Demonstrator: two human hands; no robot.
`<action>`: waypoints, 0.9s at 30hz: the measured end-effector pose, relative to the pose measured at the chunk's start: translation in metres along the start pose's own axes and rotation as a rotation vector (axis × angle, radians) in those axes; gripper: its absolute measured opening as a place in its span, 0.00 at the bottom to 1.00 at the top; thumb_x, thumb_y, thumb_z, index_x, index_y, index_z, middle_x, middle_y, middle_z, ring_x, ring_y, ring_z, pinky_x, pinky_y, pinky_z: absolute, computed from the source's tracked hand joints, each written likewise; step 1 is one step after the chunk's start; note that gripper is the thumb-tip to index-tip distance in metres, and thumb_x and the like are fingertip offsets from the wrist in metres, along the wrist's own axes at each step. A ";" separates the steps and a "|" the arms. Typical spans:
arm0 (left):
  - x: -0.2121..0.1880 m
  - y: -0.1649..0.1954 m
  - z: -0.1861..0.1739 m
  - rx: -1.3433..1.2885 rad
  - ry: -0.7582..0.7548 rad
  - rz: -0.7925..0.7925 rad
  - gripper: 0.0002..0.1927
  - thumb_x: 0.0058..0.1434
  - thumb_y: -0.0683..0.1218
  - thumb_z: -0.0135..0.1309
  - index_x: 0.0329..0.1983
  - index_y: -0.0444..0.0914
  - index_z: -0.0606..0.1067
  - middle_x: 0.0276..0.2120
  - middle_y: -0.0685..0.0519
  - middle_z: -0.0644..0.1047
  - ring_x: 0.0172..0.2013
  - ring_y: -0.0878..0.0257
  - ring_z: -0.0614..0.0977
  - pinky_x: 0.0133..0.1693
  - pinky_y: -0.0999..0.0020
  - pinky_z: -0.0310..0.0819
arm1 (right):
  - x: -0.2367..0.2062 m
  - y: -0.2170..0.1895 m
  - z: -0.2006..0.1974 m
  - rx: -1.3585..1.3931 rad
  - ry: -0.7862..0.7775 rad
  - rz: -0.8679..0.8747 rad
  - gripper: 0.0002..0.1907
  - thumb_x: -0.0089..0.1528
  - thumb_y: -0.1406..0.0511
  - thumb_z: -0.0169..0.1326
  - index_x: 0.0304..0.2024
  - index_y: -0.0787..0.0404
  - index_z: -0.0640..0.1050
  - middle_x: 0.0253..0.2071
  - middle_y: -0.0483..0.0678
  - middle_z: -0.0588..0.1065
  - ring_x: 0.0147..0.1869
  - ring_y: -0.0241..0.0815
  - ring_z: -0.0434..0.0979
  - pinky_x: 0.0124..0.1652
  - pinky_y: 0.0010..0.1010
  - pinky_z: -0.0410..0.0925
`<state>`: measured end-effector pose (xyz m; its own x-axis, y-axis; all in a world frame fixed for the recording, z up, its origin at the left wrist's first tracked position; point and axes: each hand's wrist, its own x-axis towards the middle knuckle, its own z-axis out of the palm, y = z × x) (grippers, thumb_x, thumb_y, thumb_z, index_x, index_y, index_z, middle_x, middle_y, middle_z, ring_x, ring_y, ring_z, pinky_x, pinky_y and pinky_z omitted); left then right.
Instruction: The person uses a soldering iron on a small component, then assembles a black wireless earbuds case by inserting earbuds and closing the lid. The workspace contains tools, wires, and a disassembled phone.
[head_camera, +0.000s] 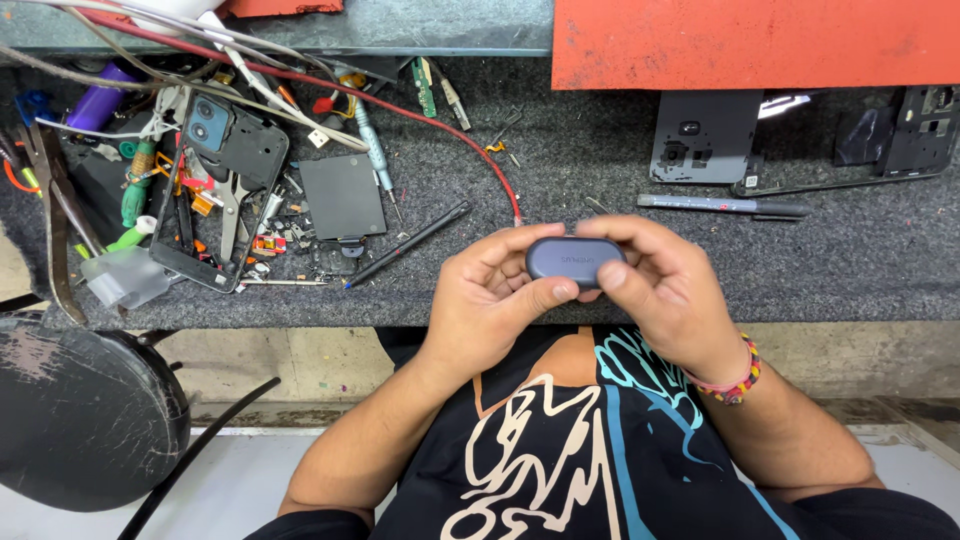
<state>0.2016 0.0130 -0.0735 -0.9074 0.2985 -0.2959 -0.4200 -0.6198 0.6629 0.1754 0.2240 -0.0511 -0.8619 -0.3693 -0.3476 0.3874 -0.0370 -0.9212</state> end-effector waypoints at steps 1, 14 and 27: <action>0.001 0.000 0.000 0.016 0.021 -0.009 0.23 0.66 0.33 0.60 0.64 0.27 0.70 0.52 0.43 0.80 0.51 0.59 0.83 0.56 0.66 0.80 | 0.000 -0.002 0.000 -0.035 0.006 -0.063 0.19 0.68 0.63 0.56 0.57 0.69 0.74 0.51 0.50 0.75 0.50 0.35 0.79 0.49 0.25 0.76; 0.007 0.001 0.003 0.069 0.016 -0.002 0.30 0.64 0.32 0.61 0.69 0.29 0.67 0.53 0.46 0.79 0.53 0.64 0.82 0.57 0.70 0.79 | 0.001 -0.008 -0.001 -0.467 0.186 -0.338 0.14 0.66 0.65 0.63 0.50 0.67 0.81 0.51 0.55 0.81 0.51 0.41 0.83 0.49 0.23 0.75; 0.007 -0.002 0.007 0.156 0.058 -0.011 0.27 0.65 0.34 0.60 0.67 0.29 0.69 0.49 0.45 0.81 0.49 0.64 0.84 0.54 0.71 0.81 | 0.001 -0.009 0.000 -0.630 0.269 -0.433 0.14 0.65 0.63 0.63 0.46 0.68 0.82 0.44 0.54 0.82 0.42 0.40 0.84 0.42 0.22 0.74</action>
<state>0.1962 0.0214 -0.0722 -0.9038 0.2595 -0.3403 -0.4270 -0.4950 0.7568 0.1710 0.2239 -0.0436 -0.9734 -0.2033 0.1058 -0.1864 0.4341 -0.8814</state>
